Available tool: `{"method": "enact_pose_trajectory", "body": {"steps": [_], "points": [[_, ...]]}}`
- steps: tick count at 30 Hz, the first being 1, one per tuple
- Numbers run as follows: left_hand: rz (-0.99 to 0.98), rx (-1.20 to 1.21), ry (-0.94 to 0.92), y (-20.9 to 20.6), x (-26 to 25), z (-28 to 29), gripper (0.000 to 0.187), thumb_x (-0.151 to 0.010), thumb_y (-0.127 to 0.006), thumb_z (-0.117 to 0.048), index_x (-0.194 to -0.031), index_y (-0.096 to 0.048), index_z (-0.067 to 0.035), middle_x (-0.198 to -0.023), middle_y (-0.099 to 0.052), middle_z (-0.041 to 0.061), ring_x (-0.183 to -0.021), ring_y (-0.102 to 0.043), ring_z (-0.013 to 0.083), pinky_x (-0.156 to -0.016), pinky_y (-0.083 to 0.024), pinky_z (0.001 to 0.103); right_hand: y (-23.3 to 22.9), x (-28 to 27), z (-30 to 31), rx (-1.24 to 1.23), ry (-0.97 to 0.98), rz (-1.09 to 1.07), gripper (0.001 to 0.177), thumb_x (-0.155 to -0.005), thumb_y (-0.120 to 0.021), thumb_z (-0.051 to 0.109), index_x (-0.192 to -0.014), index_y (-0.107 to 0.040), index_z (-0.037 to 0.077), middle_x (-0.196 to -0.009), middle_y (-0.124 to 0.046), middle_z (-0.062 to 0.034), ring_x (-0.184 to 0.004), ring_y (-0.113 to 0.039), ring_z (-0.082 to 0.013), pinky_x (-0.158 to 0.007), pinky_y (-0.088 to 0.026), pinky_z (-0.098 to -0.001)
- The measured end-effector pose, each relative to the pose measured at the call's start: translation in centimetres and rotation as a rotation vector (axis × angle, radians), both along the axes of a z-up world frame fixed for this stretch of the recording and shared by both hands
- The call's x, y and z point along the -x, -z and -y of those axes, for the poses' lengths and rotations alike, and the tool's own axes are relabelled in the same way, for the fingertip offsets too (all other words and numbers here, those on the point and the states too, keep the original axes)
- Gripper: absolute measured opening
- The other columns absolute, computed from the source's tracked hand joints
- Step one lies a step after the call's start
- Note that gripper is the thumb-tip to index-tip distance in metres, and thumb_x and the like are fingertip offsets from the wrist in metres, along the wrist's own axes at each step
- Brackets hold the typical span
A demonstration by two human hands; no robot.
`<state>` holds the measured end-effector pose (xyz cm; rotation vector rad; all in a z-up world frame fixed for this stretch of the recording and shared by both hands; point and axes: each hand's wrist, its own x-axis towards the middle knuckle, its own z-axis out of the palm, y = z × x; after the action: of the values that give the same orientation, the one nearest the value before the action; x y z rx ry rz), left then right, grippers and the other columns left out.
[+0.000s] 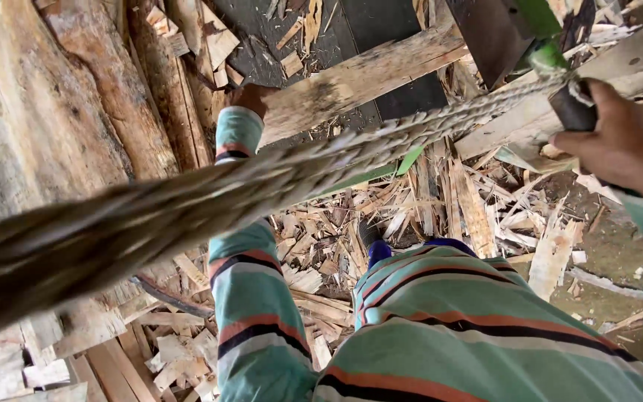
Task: Trimming and cutting pieces of wood bark using a large manual lever cutter in a workshop.
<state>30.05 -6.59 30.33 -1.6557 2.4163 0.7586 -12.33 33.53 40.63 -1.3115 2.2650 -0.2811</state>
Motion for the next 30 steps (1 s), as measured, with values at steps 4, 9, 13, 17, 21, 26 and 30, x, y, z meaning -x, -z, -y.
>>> {"method": "enact_pose_trajectory", "body": {"steps": [4,9,13,17,21,26,30], "points": [[0.076,0.036,0.045,2.7,0.6,3.1,0.047,-0.099,-0.06,-0.003,-0.133,-0.069,-0.034,-0.138,-0.065,0.0,-0.119,-0.066,0.0216,-0.105,-0.05,0.036,6.4,0.2,-0.6,0.019,0.107,0.044,0.077,-0.091,-0.076,0.027,-0.151,-0.041,-0.007,-0.095,-0.071,-0.0296,-0.066,-0.07,-0.0344,-0.057,-0.058,-0.0465],[0.131,0.134,0.158,3.9,0.8,2.5,0.06,-0.098,-0.054,0.008,-0.135,-0.068,-0.037,-0.141,-0.064,0.001,-0.123,-0.064,0.0252,-0.105,-0.051,0.039,29.6,1.4,-3.8,0.224,0.013,-0.024,0.07,-0.079,-0.082,0.03,-0.129,-0.051,-0.007,-0.107,-0.065,-0.0317,-0.092,-0.067,-0.0466,-0.077,-0.055,-0.0549],[0.106,0.075,0.093,12.0,-4.8,4.3,0.038,-0.099,-0.066,-0.013,-0.136,-0.065,-0.021,-0.134,-0.065,0.013,-0.117,-0.064,0.0309,-0.098,-0.054,0.042,30.8,1.8,-0.7,0.177,0.08,0.046,0.066,-0.081,-0.082,0.031,-0.13,-0.053,-0.003,-0.101,-0.068,-0.0297,-0.093,-0.068,-0.0474,-0.08,-0.055,-0.0566],[-0.198,0.012,0.098,19.1,-8.4,1.4,0.034,-0.096,-0.07,-0.02,-0.129,-0.07,-0.011,-0.122,-0.073,0.013,-0.107,-0.068,0.0303,-0.09,-0.056,0.041,20.6,0.3,-1.6,0.005,0.252,0.251,0.064,-0.079,-0.082,0.038,-0.123,-0.057,-0.001,-0.084,-0.07,-0.0252,-0.066,-0.071,-0.0415,-0.06,-0.059,-0.0543],[-0.617,-0.138,-0.065,29.9,-10.6,-0.7,0.036,-0.091,-0.07,-0.016,-0.126,-0.071,-0.006,-0.111,-0.078,0.012,-0.096,-0.073,0.0265,-0.08,-0.061,0.038,16.2,1.0,-1.1,-0.009,0.122,0.001,0.06,-0.079,-0.089,0.033,-0.115,-0.06,-0.005,-0.079,-0.07,-0.0237,-0.063,-0.07,-0.0332,-0.059,-0.056,-0.0488],[-0.941,-0.153,-0.108,25.4,-3.6,-16.3,0.073,-0.083,-0.076,-0.005,-0.148,-0.045,0.001,-0.127,-0.061,0.021,-0.104,-0.063,0.0275,-0.085,-0.06,0.037,18.3,4.3,-1.0,0.016,0.17,0.081,0.044,-0.085,-0.084,0.028,-0.101,-0.062,-0.007,-0.069,-0.07,-0.0188,-0.059,-0.069,-0.0291,-0.054,-0.056,-0.045],[-1.244,-0.386,-0.398,26.3,-2.4,-27.5,0.078,-0.083,-0.073,0.007,-0.155,-0.045,0.0,-0.119,-0.06,0.018,-0.1,-0.059,0.0238,-0.083,-0.057,0.035,32.0,14.6,-1.9,0.143,0.094,0.354,0.043,-0.095,-0.083,0.028,-0.101,-0.057,-0.005,-0.07,-0.059,-0.0167,-0.05,-0.06,-0.0307,-0.043,-0.053,-0.0472]]}}
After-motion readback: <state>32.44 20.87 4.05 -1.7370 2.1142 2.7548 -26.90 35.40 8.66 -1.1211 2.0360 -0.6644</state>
